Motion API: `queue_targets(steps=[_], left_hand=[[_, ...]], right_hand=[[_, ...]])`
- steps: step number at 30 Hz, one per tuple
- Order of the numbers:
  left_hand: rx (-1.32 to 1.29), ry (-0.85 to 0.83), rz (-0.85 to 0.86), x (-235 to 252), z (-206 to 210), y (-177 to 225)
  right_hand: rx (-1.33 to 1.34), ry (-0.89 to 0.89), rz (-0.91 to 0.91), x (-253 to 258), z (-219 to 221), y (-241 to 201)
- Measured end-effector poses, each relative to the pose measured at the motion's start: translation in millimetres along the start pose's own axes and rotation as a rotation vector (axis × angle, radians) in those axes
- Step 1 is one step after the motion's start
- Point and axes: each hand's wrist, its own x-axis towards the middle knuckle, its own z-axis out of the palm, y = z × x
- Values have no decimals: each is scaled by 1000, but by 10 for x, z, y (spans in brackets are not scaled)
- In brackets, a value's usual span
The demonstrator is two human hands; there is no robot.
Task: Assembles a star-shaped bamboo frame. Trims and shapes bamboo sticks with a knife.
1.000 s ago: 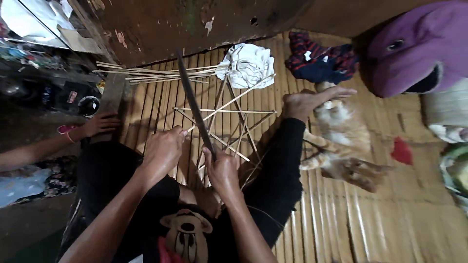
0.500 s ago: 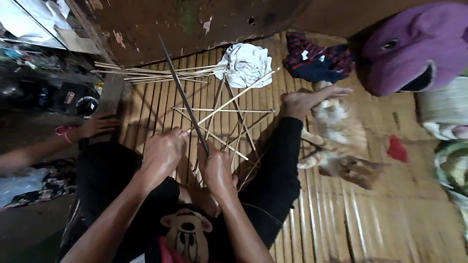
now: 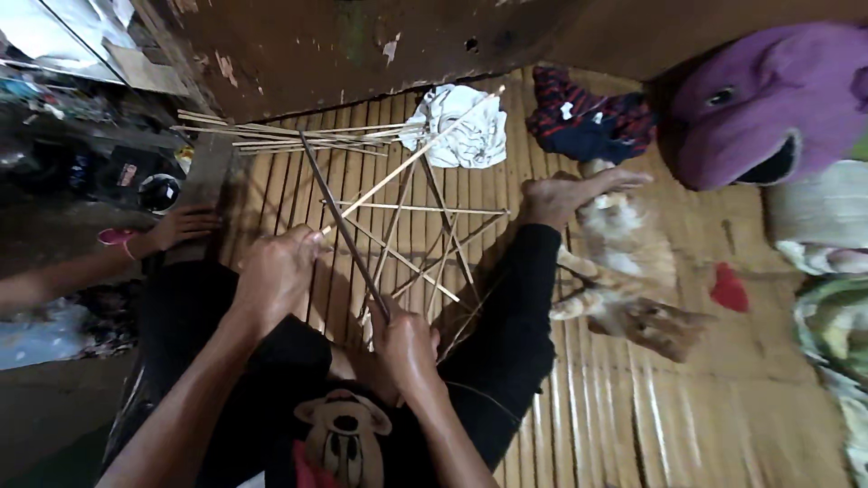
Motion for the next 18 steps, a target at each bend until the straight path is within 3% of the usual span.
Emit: queue_targets(steps=[2, 5, 10, 18], left_hand=[[-32, 7, -7, 10, -32, -43], [-142, -65, -14, -11, -21, -97], [-334, -187, -105, -117, 144, -23], [-324, -200, -67, -272, 328, 117]], right_hand=[[105, 15, -24, -116, 13, 148], [618, -8, 66, -181, -72, 260], [1156, 276, 171, 151, -181, 75], [1430, 189, 246, 266, 79, -148]])
